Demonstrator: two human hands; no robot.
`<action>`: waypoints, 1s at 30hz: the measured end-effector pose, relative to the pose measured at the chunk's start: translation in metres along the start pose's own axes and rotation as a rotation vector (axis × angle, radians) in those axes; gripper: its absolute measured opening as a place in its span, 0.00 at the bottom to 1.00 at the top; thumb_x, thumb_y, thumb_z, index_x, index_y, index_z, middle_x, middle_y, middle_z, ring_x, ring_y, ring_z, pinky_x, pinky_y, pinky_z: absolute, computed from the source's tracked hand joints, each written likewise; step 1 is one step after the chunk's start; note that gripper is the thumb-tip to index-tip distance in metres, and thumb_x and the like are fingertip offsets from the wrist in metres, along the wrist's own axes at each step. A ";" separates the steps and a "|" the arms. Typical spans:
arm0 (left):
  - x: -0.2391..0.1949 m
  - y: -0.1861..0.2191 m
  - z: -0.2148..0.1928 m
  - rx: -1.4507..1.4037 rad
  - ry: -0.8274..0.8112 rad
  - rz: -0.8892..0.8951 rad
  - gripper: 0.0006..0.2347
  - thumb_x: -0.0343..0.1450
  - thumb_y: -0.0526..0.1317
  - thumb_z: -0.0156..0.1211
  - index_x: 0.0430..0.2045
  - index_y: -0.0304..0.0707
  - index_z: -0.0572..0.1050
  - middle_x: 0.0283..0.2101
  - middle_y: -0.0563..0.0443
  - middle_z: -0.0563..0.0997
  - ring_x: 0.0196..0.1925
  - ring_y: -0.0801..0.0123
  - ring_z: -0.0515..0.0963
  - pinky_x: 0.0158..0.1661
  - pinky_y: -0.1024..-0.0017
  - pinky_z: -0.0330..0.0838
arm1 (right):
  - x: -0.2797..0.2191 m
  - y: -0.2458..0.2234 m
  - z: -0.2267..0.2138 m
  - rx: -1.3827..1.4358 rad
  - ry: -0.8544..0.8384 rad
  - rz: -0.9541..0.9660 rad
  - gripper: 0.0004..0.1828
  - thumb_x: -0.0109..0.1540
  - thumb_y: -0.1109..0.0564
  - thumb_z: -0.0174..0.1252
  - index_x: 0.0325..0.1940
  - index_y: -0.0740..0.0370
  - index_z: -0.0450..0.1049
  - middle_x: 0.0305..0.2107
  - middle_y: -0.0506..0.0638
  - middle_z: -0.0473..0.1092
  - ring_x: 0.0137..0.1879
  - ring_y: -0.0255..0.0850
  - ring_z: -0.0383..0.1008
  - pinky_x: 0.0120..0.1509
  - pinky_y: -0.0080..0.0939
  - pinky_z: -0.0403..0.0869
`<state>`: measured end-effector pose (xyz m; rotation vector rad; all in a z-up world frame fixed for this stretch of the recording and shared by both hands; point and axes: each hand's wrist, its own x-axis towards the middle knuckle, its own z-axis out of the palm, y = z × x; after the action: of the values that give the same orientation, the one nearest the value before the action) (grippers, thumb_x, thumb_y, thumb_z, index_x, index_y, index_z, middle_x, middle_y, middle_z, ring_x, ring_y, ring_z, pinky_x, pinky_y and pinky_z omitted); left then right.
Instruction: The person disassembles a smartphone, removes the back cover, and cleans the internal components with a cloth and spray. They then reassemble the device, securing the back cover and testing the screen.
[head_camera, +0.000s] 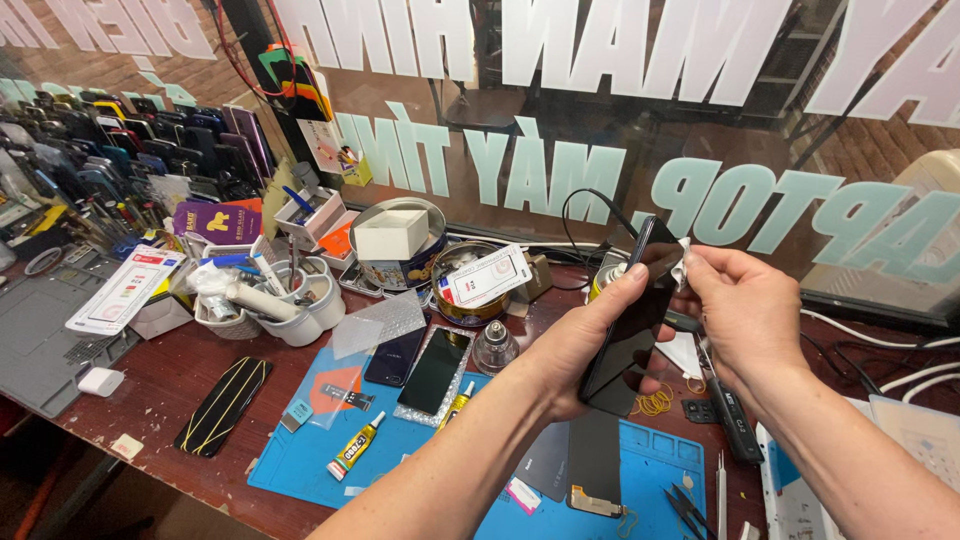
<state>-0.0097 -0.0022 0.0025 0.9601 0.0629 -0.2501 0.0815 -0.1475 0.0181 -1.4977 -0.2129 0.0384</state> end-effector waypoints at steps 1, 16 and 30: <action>0.001 0.002 -0.001 -0.031 -0.003 0.002 0.29 0.70 0.68 0.54 0.47 0.42 0.74 0.36 0.51 0.79 0.29 0.71 0.80 0.27 0.71 0.78 | -0.001 0.000 0.004 -0.020 0.012 0.029 0.11 0.65 0.56 0.61 0.47 0.65 0.80 0.31 0.44 0.78 0.34 0.29 0.74 0.38 0.32 0.74; 0.014 -0.006 -0.001 -0.054 -0.019 0.057 0.33 0.70 0.72 0.51 0.45 0.38 0.73 0.35 0.53 0.76 0.31 0.73 0.79 0.34 0.67 0.81 | -0.017 0.002 0.009 -0.212 0.069 0.029 0.11 0.66 0.56 0.63 0.44 0.69 0.82 0.29 0.51 0.76 0.30 0.35 0.71 0.29 0.41 0.69; 0.022 0.004 -0.022 -0.369 -0.111 0.021 0.29 0.68 0.72 0.52 0.36 0.43 0.76 0.34 0.50 0.80 0.33 0.63 0.81 0.33 0.63 0.79 | -0.029 -0.007 0.018 -0.547 -0.011 -0.039 0.10 0.61 0.54 0.63 0.38 0.65 0.81 0.22 0.51 0.78 0.25 0.39 0.78 0.31 0.40 0.73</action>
<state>0.0139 0.0141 -0.0108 0.5788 -0.0034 -0.2612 0.0497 -0.1347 0.0228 -2.0373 -0.2754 -0.0472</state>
